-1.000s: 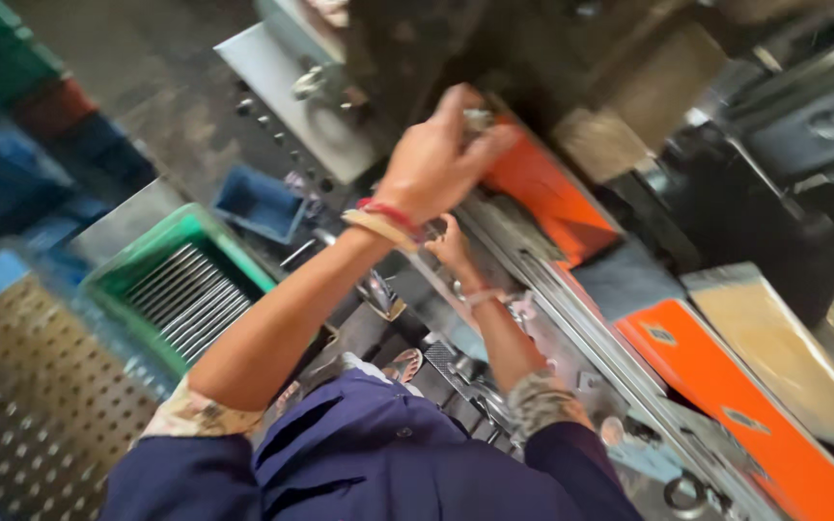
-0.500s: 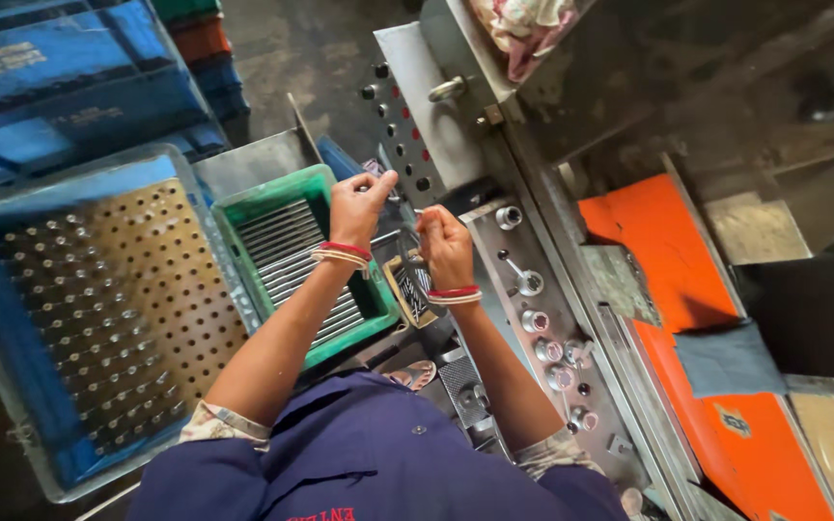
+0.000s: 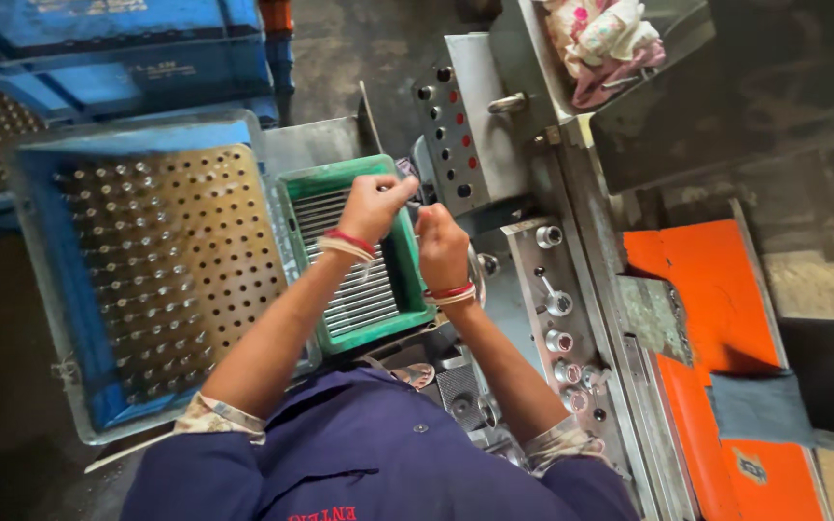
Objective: The person repeatedly inserts metal rods into a machine, pulls a lever to activate the forming process, and then removes the processed rods. The finished rods are placed into a green tray. The person stands on a metal platform during the task.
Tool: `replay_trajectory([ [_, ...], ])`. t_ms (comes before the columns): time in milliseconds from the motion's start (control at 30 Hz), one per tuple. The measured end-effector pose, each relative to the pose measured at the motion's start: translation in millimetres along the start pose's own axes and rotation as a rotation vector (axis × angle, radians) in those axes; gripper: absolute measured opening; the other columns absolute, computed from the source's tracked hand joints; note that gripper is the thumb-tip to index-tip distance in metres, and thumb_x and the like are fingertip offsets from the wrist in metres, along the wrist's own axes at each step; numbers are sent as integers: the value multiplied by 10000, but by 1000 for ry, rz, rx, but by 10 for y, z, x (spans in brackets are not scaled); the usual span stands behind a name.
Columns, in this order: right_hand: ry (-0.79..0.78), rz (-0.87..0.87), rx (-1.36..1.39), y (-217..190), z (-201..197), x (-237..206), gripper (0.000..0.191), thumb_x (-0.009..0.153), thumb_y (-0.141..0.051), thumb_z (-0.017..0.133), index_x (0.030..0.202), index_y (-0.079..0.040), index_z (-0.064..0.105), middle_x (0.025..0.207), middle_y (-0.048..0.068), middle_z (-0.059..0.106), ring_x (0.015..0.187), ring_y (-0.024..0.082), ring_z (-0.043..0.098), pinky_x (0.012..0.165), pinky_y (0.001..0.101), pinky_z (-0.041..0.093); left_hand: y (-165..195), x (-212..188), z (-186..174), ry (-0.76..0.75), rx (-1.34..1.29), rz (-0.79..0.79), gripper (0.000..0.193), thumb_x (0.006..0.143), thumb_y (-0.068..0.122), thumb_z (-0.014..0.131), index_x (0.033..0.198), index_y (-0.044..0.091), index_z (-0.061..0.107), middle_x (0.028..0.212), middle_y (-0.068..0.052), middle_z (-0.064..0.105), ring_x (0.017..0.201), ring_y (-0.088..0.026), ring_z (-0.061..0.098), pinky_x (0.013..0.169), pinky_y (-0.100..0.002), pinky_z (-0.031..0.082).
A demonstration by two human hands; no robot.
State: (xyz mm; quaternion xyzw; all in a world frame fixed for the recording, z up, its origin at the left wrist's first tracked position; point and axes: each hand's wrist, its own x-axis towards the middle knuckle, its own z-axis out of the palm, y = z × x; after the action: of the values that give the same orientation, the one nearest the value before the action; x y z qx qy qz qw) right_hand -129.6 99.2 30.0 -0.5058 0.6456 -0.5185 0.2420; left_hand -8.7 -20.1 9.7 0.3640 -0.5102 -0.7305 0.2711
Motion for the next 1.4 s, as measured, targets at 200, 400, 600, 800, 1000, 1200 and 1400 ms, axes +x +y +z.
replay_trajectory([
  [200,-165,-598,-578,31,17,71,261,1056,-182,636,832,-67,565,698,103,569,611,309,609,559,410,450,-214,-79,-543,-36,41,-145,333,929,363,731,710,118,678,588,55,513,458,-40,402,387,-250,270],
  [400,-394,52,154,194,882,-153,162,1034,-105,588,1174,-35,631,1047,145,695,960,357,649,831,362,526,-393,-266,-495,547,-310,125,367,986,279,715,697,68,635,578,12,534,457,-48,442,405,-247,336],
  [600,-464,-413,-545,373,883,47,185,938,-52,639,1122,-33,644,1028,157,674,973,373,588,855,460,479,-402,-615,-1464,682,-455,308,170,988,198,703,944,35,725,681,6,604,496,-53,513,435,-265,415],
  [800,-618,-409,-774,615,1164,256,212,875,-57,640,1081,-53,694,1007,147,673,1003,366,596,883,450,497,-754,-1178,-2023,740,89,1,293,964,324,718,1016,36,744,765,-31,715,564,-84,596,491,-279,494],
  [1000,-436,255,-136,563,1292,-26,232,996,-246,659,1071,-35,723,1010,129,702,800,247,594,724,414,452,-1173,-1174,-1311,376,367,106,240,938,223,688,1107,68,615,920,-132,695,853,-263,689,765,-396,546],
  [1200,-405,1099,992,455,1075,-431,399,995,-455,540,1110,-86,641,965,86,712,822,210,718,704,367,592,-953,-1192,-686,116,836,436,388,836,174,722,1178,46,589,1110,-184,633,1016,-398,639,851,-486,525],
  [1400,-497,865,556,652,953,-615,288,978,-181,668,1225,-43,615,1115,43,717,1010,170,700,762,361,597,-795,-1352,-808,121,817,367,247,924,218,716,1129,97,649,1163,-147,627,1000,-373,667,824,-466,548],
])
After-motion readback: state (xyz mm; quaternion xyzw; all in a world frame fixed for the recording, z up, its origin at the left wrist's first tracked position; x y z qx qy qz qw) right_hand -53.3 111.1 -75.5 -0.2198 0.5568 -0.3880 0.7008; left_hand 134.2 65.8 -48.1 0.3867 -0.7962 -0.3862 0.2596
